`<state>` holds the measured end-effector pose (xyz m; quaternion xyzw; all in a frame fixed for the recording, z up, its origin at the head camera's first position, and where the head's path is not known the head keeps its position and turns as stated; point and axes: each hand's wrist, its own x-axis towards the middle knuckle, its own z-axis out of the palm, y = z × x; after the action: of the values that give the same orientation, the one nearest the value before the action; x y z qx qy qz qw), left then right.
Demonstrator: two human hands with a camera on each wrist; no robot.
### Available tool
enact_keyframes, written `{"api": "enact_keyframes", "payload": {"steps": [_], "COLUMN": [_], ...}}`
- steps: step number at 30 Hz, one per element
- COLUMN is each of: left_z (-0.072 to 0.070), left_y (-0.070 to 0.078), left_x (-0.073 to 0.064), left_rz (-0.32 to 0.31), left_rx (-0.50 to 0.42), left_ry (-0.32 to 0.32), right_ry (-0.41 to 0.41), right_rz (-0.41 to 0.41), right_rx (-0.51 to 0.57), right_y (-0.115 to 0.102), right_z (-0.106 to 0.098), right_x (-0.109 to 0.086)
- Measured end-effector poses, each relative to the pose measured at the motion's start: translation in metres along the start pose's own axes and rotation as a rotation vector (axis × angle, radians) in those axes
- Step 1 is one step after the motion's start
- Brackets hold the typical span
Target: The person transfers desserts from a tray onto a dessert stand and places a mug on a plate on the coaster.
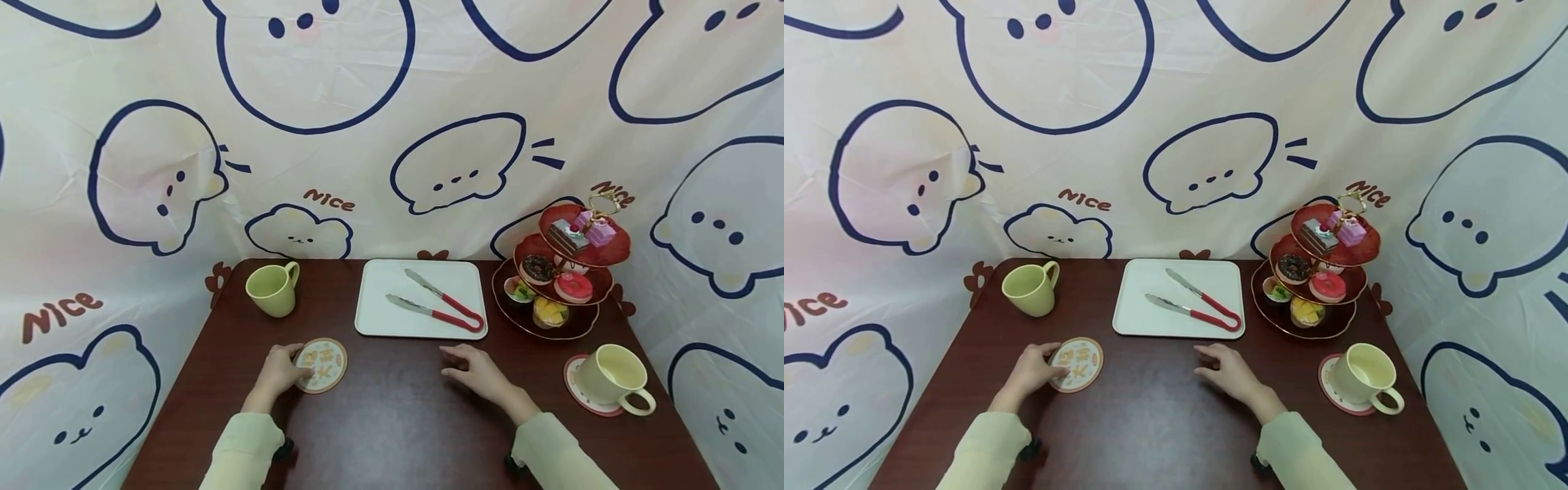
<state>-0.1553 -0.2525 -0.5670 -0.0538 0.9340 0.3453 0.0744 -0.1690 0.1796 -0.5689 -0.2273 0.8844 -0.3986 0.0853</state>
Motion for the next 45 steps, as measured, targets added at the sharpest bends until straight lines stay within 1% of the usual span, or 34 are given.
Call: {"api": "enact_keyframes", "payload": {"steps": [8,13,19,24,28,33,37,41,45], "left_z": [0.009,0.013,0.020,0.027,0.033,0.040,0.046,0.055,0.065], "left_y": [0.013,0.021,0.031,0.038,0.043,0.050,0.058,0.067,0.076], "left_x": [0.002,0.002,0.005,0.005,0.005,0.004,0.003,0.002,-0.001], "left_rz": [0.037,0.051,0.069,0.084,0.098,0.134,0.151,0.158,0.159], "left_rx": [-0.010,-0.013,-0.018,-0.014,-0.009,0.014,0.013,-0.003,-0.023], "left_ry": [-0.012,-0.009,-0.016,-0.015,-0.020,-0.026,-0.042,-0.067,-0.083], "right_ry": [-0.057,-0.112,-0.161,-0.170,-0.175,-0.176,-0.174,-0.152,-0.117], "right_rz": [-0.026,-0.088,-0.084,-0.104,-0.094,-0.062,-0.032,0.002,0.063], "right_rx": [0.011,-0.044,-0.096,-0.134,-0.160,-0.147,-0.137,-0.131,-0.108], "right_y": [-0.009,-0.021,-0.036,-0.041,-0.042,-0.042,-0.043,-0.041,-0.037], "right_z": [0.022,0.039,0.053,0.058,0.061,0.061,0.060,0.059,0.056], "right_x": [0.014,0.026,0.037,0.041,0.042,0.041,0.040,0.040,0.037]}}
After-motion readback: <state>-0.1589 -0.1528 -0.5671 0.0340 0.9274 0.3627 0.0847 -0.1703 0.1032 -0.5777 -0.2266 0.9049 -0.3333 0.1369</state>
